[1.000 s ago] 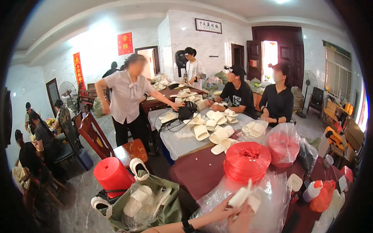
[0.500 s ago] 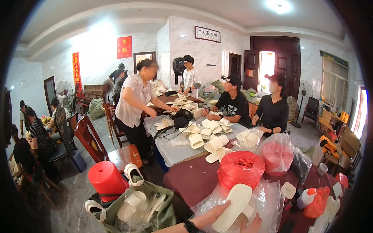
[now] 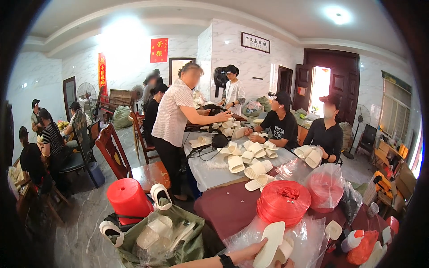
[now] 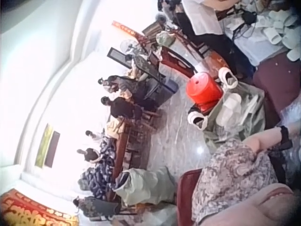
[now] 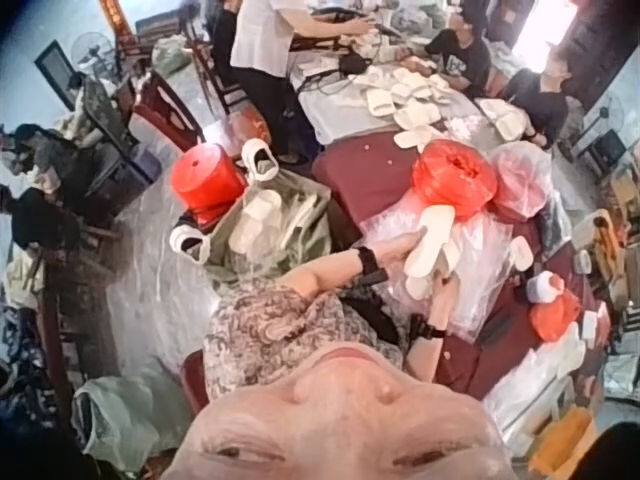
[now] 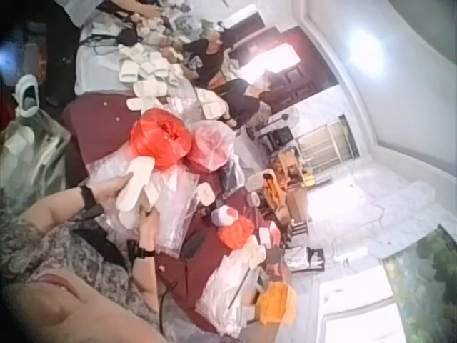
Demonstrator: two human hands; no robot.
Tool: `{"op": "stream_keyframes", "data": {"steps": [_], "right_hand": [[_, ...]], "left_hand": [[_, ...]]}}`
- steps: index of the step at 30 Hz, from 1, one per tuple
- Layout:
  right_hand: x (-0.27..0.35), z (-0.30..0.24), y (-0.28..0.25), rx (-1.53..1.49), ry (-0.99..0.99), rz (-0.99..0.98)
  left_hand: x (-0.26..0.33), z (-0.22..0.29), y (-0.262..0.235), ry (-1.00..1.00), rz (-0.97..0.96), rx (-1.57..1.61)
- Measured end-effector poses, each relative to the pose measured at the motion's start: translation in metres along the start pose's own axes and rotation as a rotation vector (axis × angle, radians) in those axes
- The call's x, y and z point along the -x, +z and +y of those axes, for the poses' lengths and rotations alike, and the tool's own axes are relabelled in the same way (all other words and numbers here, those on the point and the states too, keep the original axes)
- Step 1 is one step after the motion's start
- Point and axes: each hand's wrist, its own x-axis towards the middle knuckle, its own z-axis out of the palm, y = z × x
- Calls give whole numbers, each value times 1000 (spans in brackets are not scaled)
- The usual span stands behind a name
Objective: The recorder packages white sandals into plastic bags and places them into a larger transport sack.
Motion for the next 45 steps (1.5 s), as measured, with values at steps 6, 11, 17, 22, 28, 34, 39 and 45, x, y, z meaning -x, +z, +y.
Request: {"op": "stream_keyframes", "data": {"steps": [6, 11, 17, 22, 28, 34, 39, 45], "right_hand": [[3, -7, 1, 64, 45, 41], [2, 4, 7, 79, 30, 107], [2, 6, 11, 104, 76, 98], [13, 4, 16, 86, 55, 82], [-4, 30, 38, 130, 174, 161], [-20, 15, 47, 97, 89, 120], [-16, 22, 19, 100, 171, 91], [-24, 54, 38, 230, 114, 102]], "left_hand": [[-5, -8, -16, 70, -171, 50], [-3, -5, -13, 98, -187, -23], [26, 8, -2, 56, -110, -75], [17, -9, -25, 69, -84, -117], [3, -13, -39, 163, -2, -229], [-18, 5, -53, 62, 147, -40], [-22, -15, -22, 91, 159, -68], [5, -9, 1, 70, 110, -256]]}}
